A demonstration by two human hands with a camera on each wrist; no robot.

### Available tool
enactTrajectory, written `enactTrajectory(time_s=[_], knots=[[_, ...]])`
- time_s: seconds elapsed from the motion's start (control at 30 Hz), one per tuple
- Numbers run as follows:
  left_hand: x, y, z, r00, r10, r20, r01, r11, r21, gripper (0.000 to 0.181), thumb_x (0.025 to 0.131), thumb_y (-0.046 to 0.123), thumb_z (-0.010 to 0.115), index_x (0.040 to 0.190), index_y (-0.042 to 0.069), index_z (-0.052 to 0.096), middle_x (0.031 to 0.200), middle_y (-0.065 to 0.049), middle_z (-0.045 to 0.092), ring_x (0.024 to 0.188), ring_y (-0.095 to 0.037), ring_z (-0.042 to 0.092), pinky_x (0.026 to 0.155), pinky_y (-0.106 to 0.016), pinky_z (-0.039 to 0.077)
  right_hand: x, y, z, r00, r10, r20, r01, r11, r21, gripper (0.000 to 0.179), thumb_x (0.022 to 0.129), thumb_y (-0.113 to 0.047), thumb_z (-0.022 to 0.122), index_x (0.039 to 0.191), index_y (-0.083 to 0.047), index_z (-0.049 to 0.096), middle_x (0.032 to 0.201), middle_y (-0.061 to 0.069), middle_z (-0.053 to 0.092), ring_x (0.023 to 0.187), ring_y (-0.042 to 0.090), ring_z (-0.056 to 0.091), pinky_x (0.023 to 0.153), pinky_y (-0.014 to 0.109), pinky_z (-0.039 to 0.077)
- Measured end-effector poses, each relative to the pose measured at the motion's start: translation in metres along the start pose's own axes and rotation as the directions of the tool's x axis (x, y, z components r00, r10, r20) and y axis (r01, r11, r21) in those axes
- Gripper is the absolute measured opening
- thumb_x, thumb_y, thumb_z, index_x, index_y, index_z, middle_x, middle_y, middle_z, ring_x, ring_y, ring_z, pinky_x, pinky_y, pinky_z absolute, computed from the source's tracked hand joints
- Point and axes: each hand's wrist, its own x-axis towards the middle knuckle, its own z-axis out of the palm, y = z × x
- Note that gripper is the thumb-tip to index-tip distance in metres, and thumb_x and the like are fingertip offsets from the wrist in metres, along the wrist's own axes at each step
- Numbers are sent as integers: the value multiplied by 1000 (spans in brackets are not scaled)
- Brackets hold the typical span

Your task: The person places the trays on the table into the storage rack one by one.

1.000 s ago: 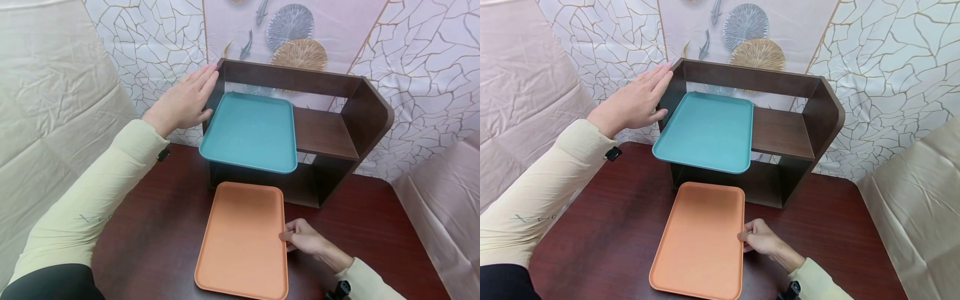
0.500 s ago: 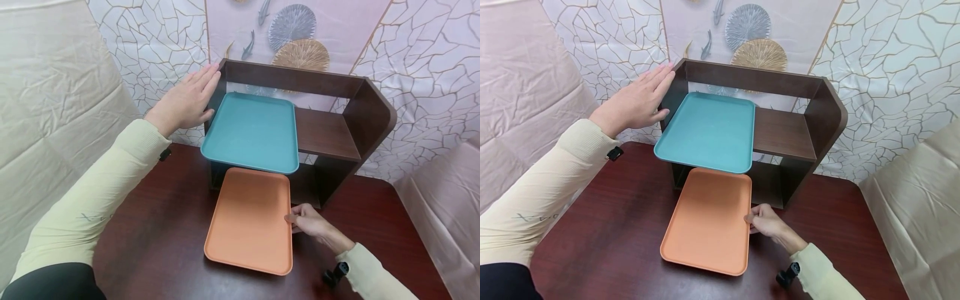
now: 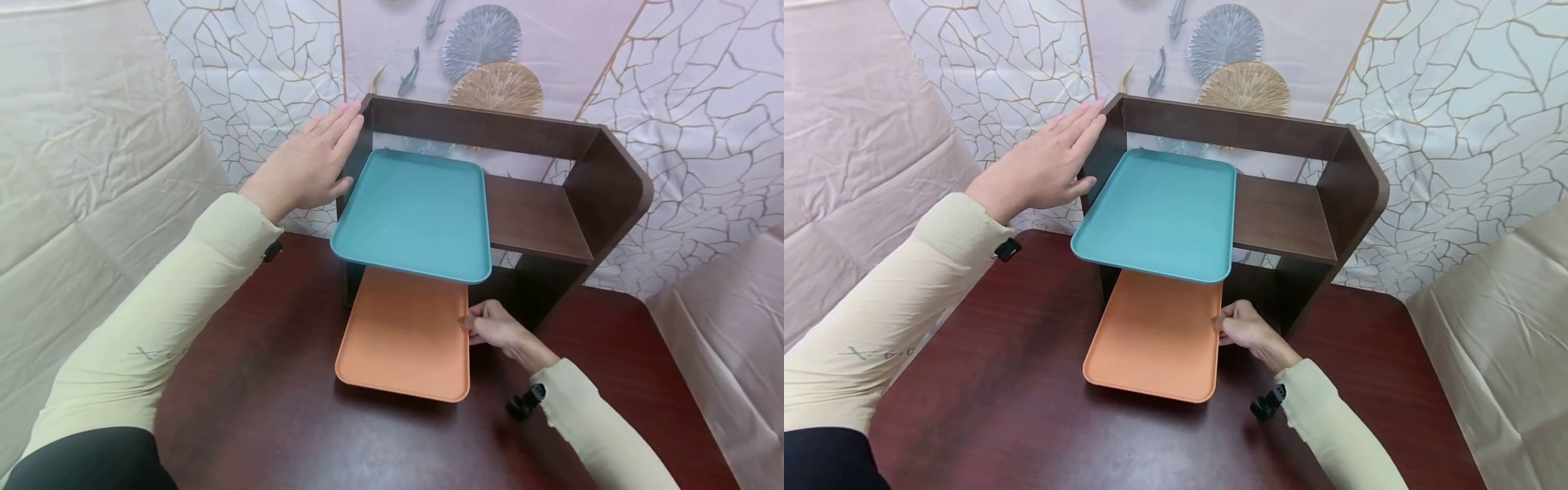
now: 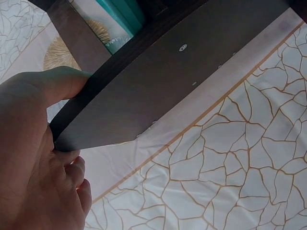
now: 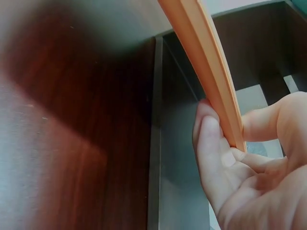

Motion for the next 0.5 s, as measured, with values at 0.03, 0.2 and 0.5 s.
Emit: enactTrajectory(time_s=[0.03,0.2,0.5], knots=[[0,0,0,1000,0,0,0,1000,-1,83,105,28,53,166,-9,9,177,-26,5,166,-40,9,136,-53,14,3,0,-1,1000,0,-5,0,1000,-11,26,102,-5,52,89,7,70,91,5,76,92,18,77,89,48,66],[1,1,0,1000,0,18,0,1000,-3,83,107,29,51,166,-8,6,177,-25,2,166,-39,7,136,-53,14,17,-3,-3,1000,10,-13,-11,1000,-19,27,102,-7,54,84,2,71,91,5,76,94,20,77,90,48,66],[1,-1,0,999,-19,40,21,999,-29,84,107,29,51,167,-6,3,178,-22,-3,167,-37,3,136,-53,12,43,-3,-9,998,40,-39,-41,999,-31,27,99,-5,51,112,11,68,109,19,77,99,25,78,95,50,65]])
